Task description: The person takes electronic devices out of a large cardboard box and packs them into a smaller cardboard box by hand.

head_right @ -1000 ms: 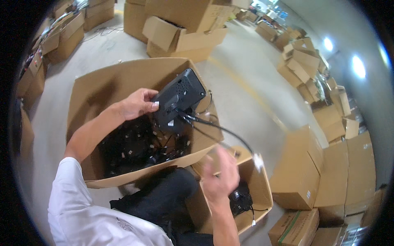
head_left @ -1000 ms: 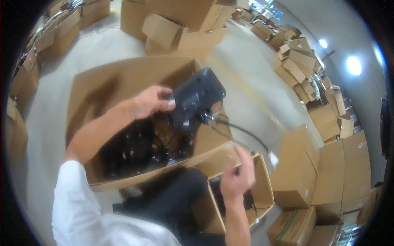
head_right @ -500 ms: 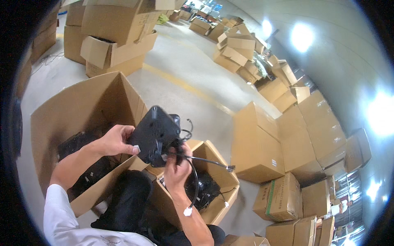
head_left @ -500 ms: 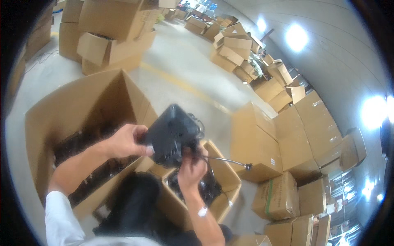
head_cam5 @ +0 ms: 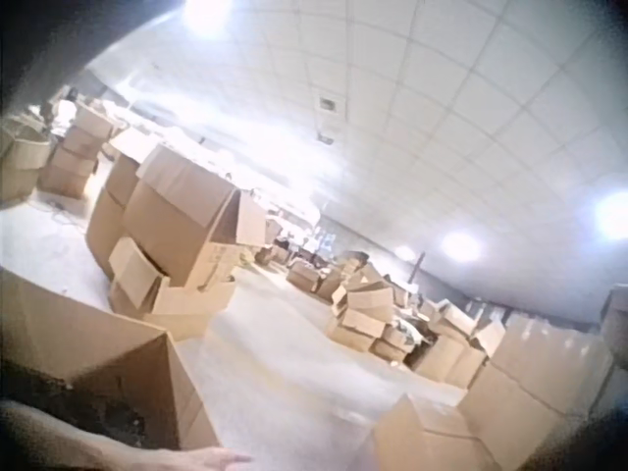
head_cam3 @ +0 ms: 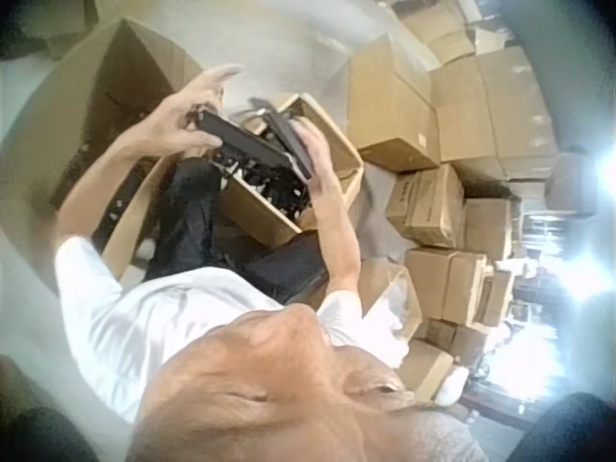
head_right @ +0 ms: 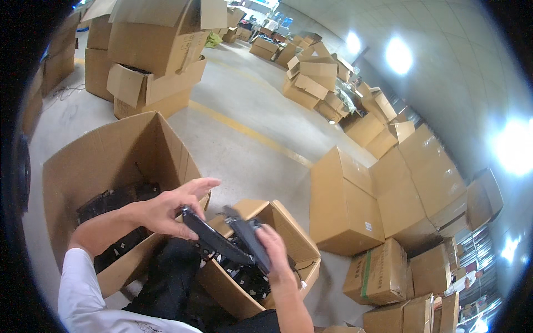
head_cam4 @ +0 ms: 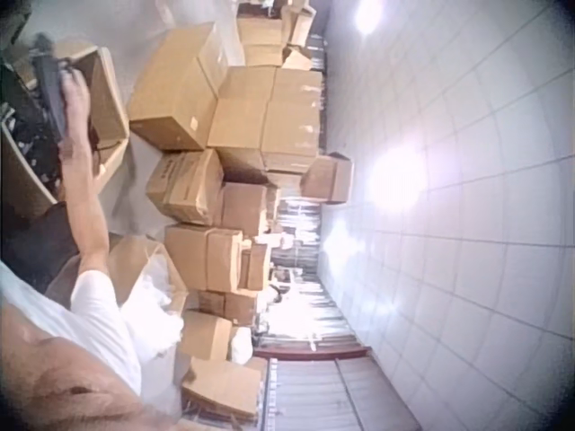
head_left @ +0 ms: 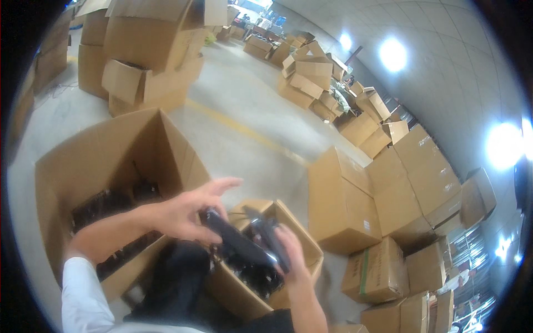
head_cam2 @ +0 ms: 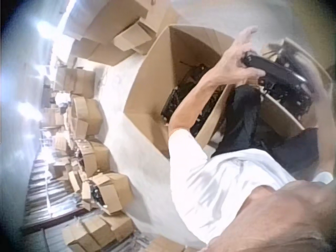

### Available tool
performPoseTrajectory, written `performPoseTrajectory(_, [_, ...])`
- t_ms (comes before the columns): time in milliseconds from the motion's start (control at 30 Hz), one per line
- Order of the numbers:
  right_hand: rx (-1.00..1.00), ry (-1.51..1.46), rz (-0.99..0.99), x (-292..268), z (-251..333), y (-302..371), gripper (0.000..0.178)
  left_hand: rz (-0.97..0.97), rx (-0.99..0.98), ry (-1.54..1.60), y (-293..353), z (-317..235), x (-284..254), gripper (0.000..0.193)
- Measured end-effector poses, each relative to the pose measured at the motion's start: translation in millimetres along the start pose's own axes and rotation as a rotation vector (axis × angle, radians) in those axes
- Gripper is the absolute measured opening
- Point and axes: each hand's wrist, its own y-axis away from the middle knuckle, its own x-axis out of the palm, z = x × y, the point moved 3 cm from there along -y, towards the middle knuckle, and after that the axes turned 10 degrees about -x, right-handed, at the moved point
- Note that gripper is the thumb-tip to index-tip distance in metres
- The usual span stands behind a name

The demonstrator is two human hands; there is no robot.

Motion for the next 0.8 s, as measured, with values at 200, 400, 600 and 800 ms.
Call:
performPoseTrajectory(200, [0.089,-0.242,0.111,4,-1,5,0.036,0.098,-0.113,0.276,-55,4,36,0.052])
performPoseTrajectory(400, [0.078,-0.462,-0.284,-48,27,0,0.064,-0.089,-0.337,0.373,-106,28,70,0.062])
performPoseTrajectory(600, [-0.211,-0.5,-0.38,-87,12,17,0.065,-0.194,-0.223,0.071,-141,40,125,0.09])
performPoseTrajectory(800, [-0.053,-0.513,-0.705,-114,-39,23,0.036,-0.173,0.116,-0.202,-149,48,165,0.075])
